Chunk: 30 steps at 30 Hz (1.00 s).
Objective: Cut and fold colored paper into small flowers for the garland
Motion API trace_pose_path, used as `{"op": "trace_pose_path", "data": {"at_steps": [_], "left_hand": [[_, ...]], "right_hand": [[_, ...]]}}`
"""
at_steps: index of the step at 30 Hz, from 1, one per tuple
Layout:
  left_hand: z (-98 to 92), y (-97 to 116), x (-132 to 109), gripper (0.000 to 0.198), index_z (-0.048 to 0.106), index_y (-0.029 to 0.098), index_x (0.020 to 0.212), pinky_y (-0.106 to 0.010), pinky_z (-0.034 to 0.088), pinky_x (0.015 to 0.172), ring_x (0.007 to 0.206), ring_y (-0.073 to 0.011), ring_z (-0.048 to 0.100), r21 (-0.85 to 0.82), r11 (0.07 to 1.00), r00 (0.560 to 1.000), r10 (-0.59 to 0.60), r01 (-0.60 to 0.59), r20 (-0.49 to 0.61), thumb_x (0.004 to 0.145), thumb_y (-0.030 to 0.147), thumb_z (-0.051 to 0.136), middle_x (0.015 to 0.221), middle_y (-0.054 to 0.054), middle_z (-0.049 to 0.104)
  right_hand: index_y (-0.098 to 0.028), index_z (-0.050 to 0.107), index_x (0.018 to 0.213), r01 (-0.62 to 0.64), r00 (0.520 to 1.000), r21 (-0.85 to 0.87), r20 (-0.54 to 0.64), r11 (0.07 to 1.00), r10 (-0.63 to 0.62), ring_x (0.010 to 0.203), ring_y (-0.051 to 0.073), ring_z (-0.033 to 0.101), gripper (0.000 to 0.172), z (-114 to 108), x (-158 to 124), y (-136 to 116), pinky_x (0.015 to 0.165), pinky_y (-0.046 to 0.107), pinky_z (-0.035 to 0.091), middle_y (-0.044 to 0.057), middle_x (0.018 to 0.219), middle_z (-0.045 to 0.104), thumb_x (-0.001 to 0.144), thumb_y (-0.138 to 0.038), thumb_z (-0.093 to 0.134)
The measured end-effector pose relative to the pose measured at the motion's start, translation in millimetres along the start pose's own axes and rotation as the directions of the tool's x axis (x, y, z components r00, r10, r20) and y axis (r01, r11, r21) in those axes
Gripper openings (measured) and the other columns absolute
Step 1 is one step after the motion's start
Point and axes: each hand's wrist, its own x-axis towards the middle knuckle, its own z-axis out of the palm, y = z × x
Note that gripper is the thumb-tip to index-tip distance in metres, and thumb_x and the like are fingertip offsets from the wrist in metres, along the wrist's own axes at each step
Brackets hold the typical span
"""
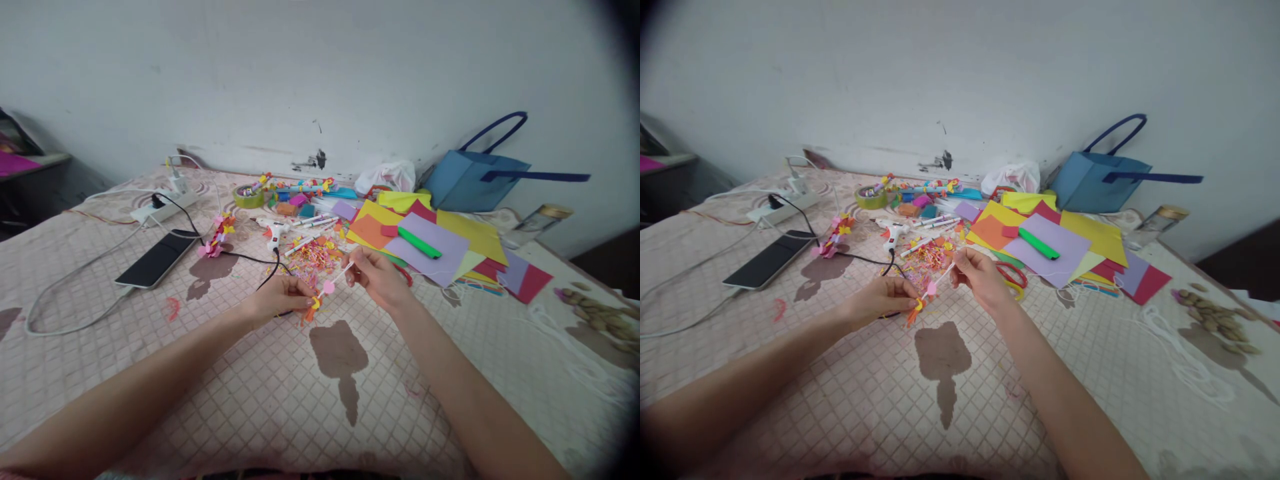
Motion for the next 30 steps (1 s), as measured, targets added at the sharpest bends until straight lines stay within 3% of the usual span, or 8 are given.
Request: {"op": "trace_pose_path", "data": {"at_steps": [4,17,24,30], "left_hand": [[-0.3,1.6,-1.1,0.026,0.063,0.011,0.069,-0.023,0.046,0.064,0.061,-0.0096,0.060,-0.023,1.000,1.000,-0.001,0.001,0.001,0.059,0.029,0.078,0.065,-0.001,0.067],[3.0,4.2,-2.4,0.031,0.059,0.011,0.072,-0.018,0.042,0.054,0.054,-0.0062,0.055,-0.022,1.000,0.999,0.004,-0.004,-0.041,0.059,0.031,0.078,0.061,0.002,0.062],[1.3,0.8,-0.5,0.028,0.060,0.012,0.075,-0.016,0.039,0.053,0.055,-0.0056,0.054,-0.003,1.000,0.999,0.030,-0.030,-0.026,0.059,0.027,0.078,0.064,0.001,0.063],[0.0,-0.8,0.1,0.027,0.063,0.012,0.082,-0.017,0.041,0.057,0.060,-0.0063,0.056,0.023,0.999,0.999,0.042,-0.043,0.011,0.063,0.027,0.075,0.071,-0.001,0.065]], "right_hand": [[-0.019,0.055,0.069,-0.058,0.998,0.094,0.044,0.994,0.054,0.048,0.007,0.048,0.027,4.3,-1.0,-1.5,0.045,0.022,0.039,-0.001,0.075,0.061,0.075,-0.043,0.064],[-0.018,0.050,0.066,-0.129,0.991,0.268,0.071,0.955,0.114,0.042,0.005,0.043,0.029,9.5,-2.7,-2.1,0.040,0.019,0.033,-0.004,0.060,0.057,0.073,-0.040,0.068],[-0.019,0.047,0.066,-0.184,0.983,0.284,0.080,0.941,0.168,0.042,0.003,0.035,0.032,11.9,-1.1,1.6,0.041,0.018,0.026,-0.007,0.055,0.046,0.068,-0.036,0.073],[-0.020,0.046,0.068,-0.174,0.984,0.192,0.066,0.966,0.165,0.042,0.005,0.032,0.034,13.7,-2.3,-0.8,0.042,0.020,0.026,-0.007,0.057,0.044,0.065,-0.041,0.073]]}}
